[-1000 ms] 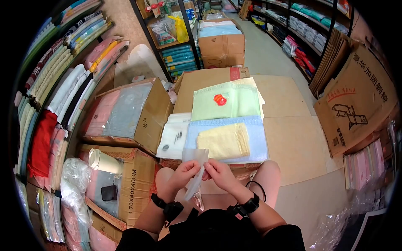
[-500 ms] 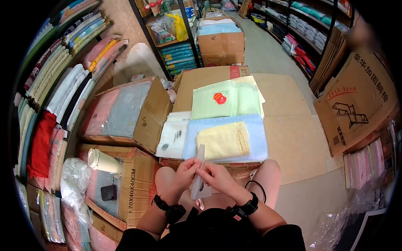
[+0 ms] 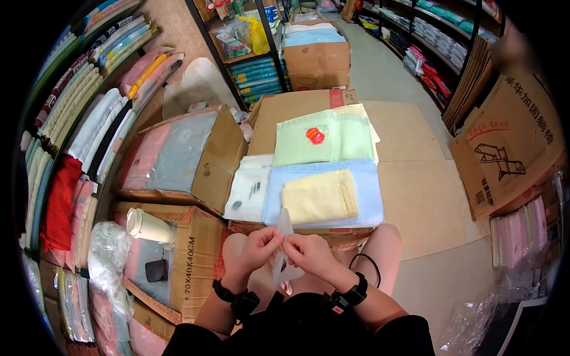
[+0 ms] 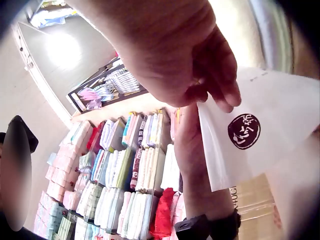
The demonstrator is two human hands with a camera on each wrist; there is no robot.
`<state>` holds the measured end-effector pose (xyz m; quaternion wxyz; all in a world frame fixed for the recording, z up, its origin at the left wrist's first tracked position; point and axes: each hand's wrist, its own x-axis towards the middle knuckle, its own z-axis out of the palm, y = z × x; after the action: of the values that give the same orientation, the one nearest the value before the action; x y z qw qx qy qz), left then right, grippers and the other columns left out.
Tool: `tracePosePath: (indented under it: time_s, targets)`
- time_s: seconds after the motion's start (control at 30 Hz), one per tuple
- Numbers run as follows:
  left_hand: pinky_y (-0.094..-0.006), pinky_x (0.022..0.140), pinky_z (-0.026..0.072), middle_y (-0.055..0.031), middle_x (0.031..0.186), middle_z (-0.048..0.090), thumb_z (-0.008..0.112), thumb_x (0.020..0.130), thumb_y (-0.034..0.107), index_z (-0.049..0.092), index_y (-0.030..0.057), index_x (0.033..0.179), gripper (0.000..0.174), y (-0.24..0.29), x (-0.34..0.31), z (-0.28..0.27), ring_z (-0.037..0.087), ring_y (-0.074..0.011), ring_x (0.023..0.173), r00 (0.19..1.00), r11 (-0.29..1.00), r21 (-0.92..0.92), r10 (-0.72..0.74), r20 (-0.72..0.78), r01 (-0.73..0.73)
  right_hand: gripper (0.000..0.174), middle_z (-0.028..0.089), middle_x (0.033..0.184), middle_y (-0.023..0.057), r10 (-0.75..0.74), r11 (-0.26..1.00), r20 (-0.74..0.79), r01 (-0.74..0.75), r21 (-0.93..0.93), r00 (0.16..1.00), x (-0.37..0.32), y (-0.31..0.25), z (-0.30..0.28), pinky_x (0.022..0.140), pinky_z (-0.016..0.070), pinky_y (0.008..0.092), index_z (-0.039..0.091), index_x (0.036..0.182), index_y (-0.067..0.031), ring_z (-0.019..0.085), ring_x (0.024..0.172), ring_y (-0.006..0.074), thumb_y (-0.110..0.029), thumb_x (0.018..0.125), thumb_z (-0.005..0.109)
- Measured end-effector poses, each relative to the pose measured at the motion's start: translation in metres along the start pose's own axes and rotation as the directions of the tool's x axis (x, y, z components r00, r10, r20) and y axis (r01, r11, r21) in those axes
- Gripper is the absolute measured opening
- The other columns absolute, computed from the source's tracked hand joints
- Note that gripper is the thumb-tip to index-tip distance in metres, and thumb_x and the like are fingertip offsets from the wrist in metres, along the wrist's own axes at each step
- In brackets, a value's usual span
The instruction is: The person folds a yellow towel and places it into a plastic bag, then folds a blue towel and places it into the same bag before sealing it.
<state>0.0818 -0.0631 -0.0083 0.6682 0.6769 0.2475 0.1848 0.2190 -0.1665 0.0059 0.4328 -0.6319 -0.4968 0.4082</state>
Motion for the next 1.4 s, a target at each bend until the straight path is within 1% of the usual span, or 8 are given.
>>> tracePosePath:
  time_s: [0.17,0.27,0.5,0.67,0.9,1.07,1.3,1.4]
  targets:
    - [-0.027,0.044,0.0332,-0.005,0.052,0.048,0.06,0.084,0.013,0.052,0.0032,0.066,0.023,0.017,-0.009,-0.025,0.044,-0.0096,0.046,0.909,0.642,0.764,0.276,-0.314,0.069,0.028,0.061,0.056,0.0062,-0.062,0.989,-0.224,0.03,-0.145,0.973,0.0,0.02,-0.014,0.049,0.0468,0.031,0.058,0.065,-0.0049,0.061,0.05,0.02,-0.024,0.085,0.052]
    - [-0.037,0.045,0.041,-0.0069,0.06,0.058,0.057,0.084,0.027,0.054,0.01,0.07,0.022,0.026,-0.014,-0.027,0.055,-0.0295,0.054,0.933,0.546,0.833,0.248,-0.261,0.088,0.026,0.061,0.057,0.008,-0.02,0.979,-0.227,-0.026,-0.201,0.974,-0.002,0.02,-0.023,0.045,0.0449,0.0278,0.057,0.069,-0.0015,0.06,0.048,0.0167,-0.019,0.087,0.053]
    - [-0.0271,0.046,0.0385,-0.0021,0.05,0.05,0.065,0.076,0.018,0.053,0.0063,0.069,0.018,-0.008,-0.009,0.003,0.048,-0.0147,0.044,0.947,0.927,0.372,0.157,-0.282,-0.044,0.022,0.05,0.052,0.0141,-0.331,0.934,-0.371,0.246,-0.258,0.868,-0.001,0.007,0.0,0.045,0.0406,0.0379,0.053,0.064,-0.0042,0.052,0.046,0.031,-0.016,0.082,0.058]
    - [-0.0267,0.054,0.0424,-0.0044,0.062,0.05,0.062,0.073,0.013,0.05,0.0036,0.078,0.017,0.022,-0.021,-0.034,0.051,-0.0125,0.058,0.951,0.796,0.541,-0.135,-0.278,0.271,0.022,0.05,0.053,0.0142,-0.322,0.927,-0.498,0.162,-0.338,0.805,-0.002,0.02,-0.014,0.045,0.0403,0.0357,0.051,0.064,-0.0036,0.052,0.046,0.0295,-0.015,0.081,0.059]
    - [-0.0288,0.053,0.0452,-0.0022,0.071,0.06,0.063,0.075,0.017,0.054,0.0136,0.088,0.016,0.042,-0.021,-0.022,0.061,-0.0168,0.064,0.928,0.735,0.665,0.141,-0.345,0.136,0.022,0.052,0.054,0.0101,-0.201,0.961,-0.475,0.079,-0.265,0.857,-0.005,0.006,-0.012,0.045,0.0404,0.0326,0.051,0.064,-0.0045,0.053,0.047,0.0248,-0.015,0.08,0.061]
    - [-0.0268,0.05,0.0421,-0.0058,0.066,0.057,0.062,0.076,0.008,0.054,0.0078,0.086,0.012,0.061,-0.016,0.011,0.056,-0.0159,0.055,0.893,0.701,0.713,0.321,-0.317,0.001,0.016,0.056,0.08,0.0102,-0.754,0.617,-0.212,0.56,-0.553,0.622,-0.01,-0.029,0.001,0.054,0.0454,0.033,0.053,0.079,-0.0049,0.057,0.068,0.0256,-0.009,0.072,0.066]
    - [-0.0376,0.059,0.0449,-0.0108,0.077,0.057,0.057,0.075,0.005,0.053,0.0076,0.088,0.014,0.046,-0.012,0.027,0.057,-0.0304,0.068,0.904,0.723,0.668,0.388,-0.181,-0.177,0.03,0.058,0.101,0.0126,-0.015,0.592,0.275,0.23,-0.772,0.961,0.003,0.012,0.013,0.073,0.049,0.0385,0.056,0.105,-0.0065,0.057,0.087,0.0279,-0.013,0.076,0.056]
    - [-0.0344,0.056,0.0452,-0.0099,0.072,0.056,0.063,0.074,0.005,0.055,0.0049,0.083,0.012,0.037,-0.015,0.036,0.057,-0.0271,0.065,0.861,0.554,0.724,0.496,0.108,-0.41,0.036,0.054,0.11,0.0147,-0.299,0.624,0.2,0.35,-0.699,0.933,0.01,0.037,0.017,0.08,0.0452,0.043,0.054,0.112,-0.0088,0.053,0.097,0.0307,-0.016,0.077,0.056]
